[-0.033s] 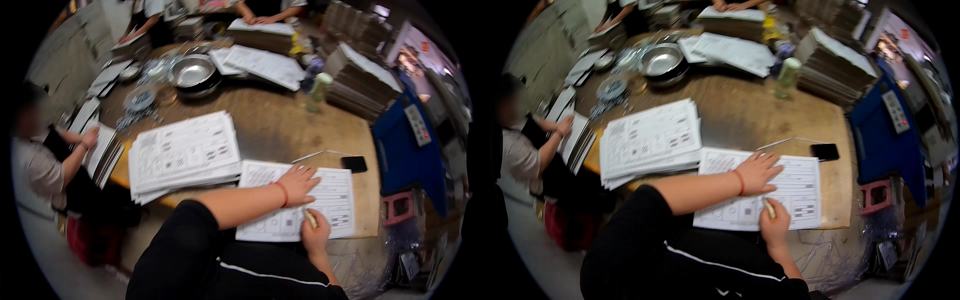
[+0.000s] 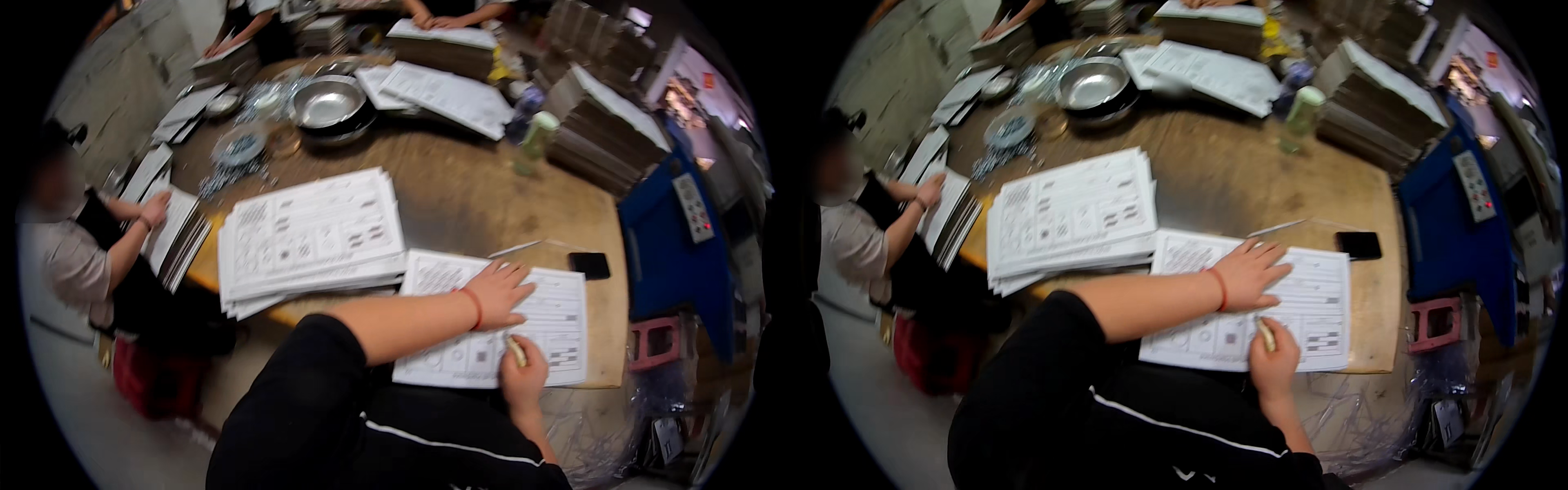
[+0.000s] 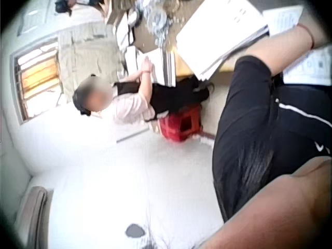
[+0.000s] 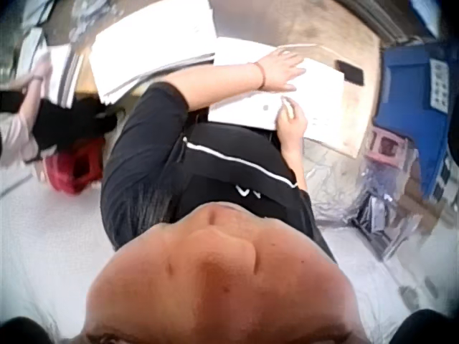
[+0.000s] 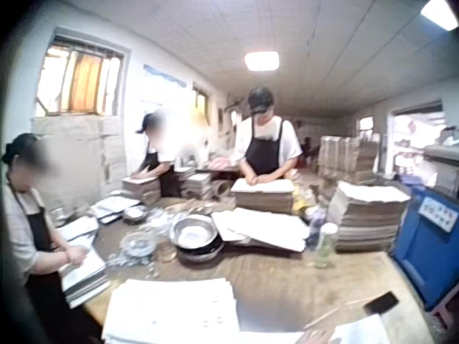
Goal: The person uses a yellow marker to draw on specific sections of a stack of printed instruction sheets. They repeatedly pick up a sheet, mark a designated area, and place it on a separate pile. The task involves repetitive manual handling of paper documents in a workshop setting.
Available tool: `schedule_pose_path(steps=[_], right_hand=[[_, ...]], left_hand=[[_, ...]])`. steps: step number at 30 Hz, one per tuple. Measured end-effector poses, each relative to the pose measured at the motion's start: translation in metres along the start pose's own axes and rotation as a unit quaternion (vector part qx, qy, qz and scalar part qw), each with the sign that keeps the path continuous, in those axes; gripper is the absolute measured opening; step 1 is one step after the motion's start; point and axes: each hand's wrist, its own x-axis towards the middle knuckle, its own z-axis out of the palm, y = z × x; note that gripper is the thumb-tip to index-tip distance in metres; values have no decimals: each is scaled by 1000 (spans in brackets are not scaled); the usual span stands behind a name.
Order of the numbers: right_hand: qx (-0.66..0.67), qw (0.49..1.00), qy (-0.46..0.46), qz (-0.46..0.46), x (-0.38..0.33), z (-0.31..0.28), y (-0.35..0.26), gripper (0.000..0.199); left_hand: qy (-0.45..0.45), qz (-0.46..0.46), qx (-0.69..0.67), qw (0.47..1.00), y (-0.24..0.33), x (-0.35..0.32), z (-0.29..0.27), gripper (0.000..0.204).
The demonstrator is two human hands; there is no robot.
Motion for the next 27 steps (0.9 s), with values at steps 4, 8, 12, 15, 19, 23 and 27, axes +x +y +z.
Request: schedule_pose_path(steps=[4,8,12,15,19,23,27], right_hand=[[24,998,-25,56,-3,2,23,22],[30,998,-55,28,-7,-10,-2,20],[28,994,-103,7,-18,-14,-6,17],[-7,992,-123,-26,-19,-11,-12,15],[-60,992,-96,-53,-19,-2,-17,13],[-124,984,-98,-82,-22,5,-22,11],[-138,981,-123,-63,-24,4,-26,10]], left_hand=[[-42,-13,-5,999,-1,9,-1,68],[39,6,40,998,-9,3,6,63],[11,-13,93,996,-3,5,3,63],[-1,-19,99,995,-3,3,4,61],[-5,-30,102,994,-2,3,6,62],[-19,-39,108,993,2,2,4,62],[-22,-45,97,994,-2,3,4,61]])
